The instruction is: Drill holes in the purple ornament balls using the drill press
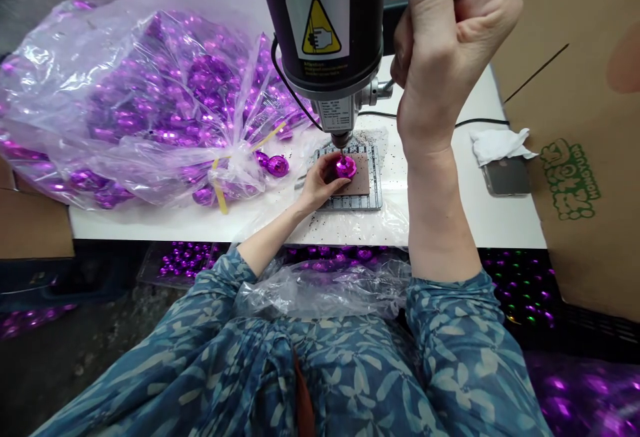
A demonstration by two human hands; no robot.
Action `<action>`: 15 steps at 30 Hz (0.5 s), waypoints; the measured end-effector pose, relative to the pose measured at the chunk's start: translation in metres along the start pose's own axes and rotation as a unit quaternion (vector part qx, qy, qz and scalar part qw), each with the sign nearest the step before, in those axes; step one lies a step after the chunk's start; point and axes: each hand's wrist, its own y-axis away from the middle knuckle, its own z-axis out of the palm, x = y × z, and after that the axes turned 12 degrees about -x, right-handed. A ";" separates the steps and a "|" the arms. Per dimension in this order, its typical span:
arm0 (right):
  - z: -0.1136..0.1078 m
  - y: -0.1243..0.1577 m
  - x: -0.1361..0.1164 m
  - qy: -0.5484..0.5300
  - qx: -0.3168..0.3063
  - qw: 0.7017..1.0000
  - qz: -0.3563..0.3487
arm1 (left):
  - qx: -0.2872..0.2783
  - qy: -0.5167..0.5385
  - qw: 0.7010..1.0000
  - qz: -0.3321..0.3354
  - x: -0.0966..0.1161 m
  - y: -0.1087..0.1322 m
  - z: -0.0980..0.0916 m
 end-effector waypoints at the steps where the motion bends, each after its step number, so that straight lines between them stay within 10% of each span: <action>1: 0.000 0.001 -0.001 -0.003 -0.007 1.000 0.005 | 0.002 -0.018 1.000 0.003 0.000 0.001 0.000; 15: -0.022 0.044 0.018 0.032 -0.017 0.995 -0.096 | 0.014 -0.013 1.000 0.010 0.004 0.001 0.001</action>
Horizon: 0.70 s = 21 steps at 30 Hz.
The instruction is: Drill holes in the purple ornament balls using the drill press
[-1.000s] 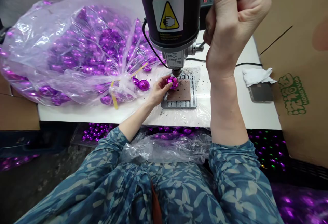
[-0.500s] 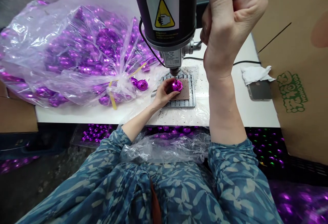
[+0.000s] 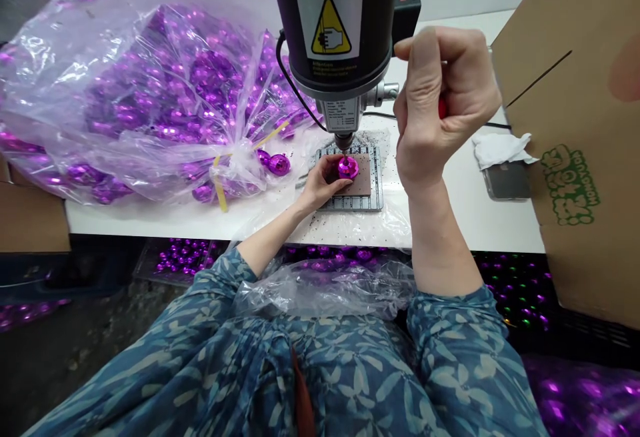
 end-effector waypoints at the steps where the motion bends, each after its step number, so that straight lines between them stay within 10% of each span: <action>1: -0.001 0.002 0.001 0.007 0.001 1.000 -0.005 | -0.003 -0.001 1.000 0.002 0.000 0.000 0.000; 21: -0.007 0.036 0.040 0.057 0.052 0.991 -0.112 | -0.005 0.024 1.000 -0.013 0.006 0.000 0.000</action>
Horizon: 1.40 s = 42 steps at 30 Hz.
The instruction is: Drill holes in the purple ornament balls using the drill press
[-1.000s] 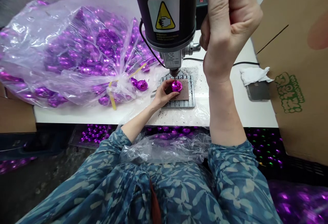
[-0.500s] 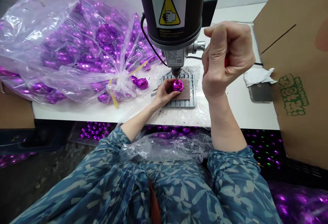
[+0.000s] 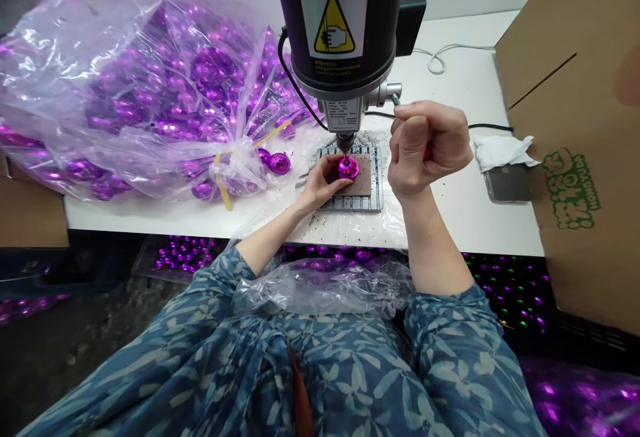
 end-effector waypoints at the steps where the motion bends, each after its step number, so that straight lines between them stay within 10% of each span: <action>1: -0.002 0.002 0.005 0.005 -0.001 1.000 -0.013 | 0.003 0.001 1.000 -0.001 0.000 0.000 0.000; 9: -0.010 0.013 0.002 -0.011 -0.034 0.999 -0.030 | 0.014 0.001 1.000 -0.014 0.000 0.000 0.003; 21: 0.033 -0.087 -0.018 -0.067 -0.014 0.987 0.147 | 0.078 -0.102 0.991 0.041 0.027 0.019 0.008; 29: 0.032 -0.084 -0.010 -0.081 -0.016 0.981 0.173 | -0.320 -0.190 0.926 0.064 0.092 0.126 0.010; 34: 0.032 -0.088 -0.017 -0.082 -0.014 0.970 0.230 | -0.077 -0.233 0.969 0.001 0.071 0.105 -0.037; 37: 0.031 -0.087 -0.018 -0.120 -0.011 0.970 0.212 | 0.116 -0.364 0.915 -0.127 0.052 0.066 -0.077; 40: 0.032 -0.085 -0.013 -0.113 0.003 0.976 0.188 | 0.153 -0.435 0.860 -0.220 0.042 0.042 -0.099; 42: 0.032 -0.084 -0.010 -0.106 -0.005 0.978 0.177 | 0.135 -0.427 0.873 -0.193 0.040 0.038 -0.101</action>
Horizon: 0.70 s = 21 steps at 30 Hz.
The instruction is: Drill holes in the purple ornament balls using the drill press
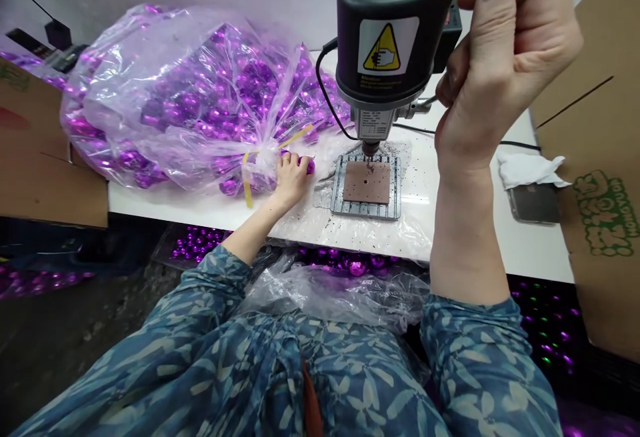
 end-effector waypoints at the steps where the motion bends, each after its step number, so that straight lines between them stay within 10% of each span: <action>1: 0.000 0.000 0.001 -0.003 -0.006 1.000 -0.009 | -0.001 0.029 0.999 0.033 0.001 0.001 0.001; 9: 0.003 0.005 -0.009 0.003 -0.006 1.000 -0.020 | -0.119 0.432 0.887 0.113 0.027 -0.006 0.033; 21: 0.001 0.008 -0.010 0.072 -0.025 0.996 -0.039 | -0.170 0.412 0.888 0.111 0.051 -0.021 0.053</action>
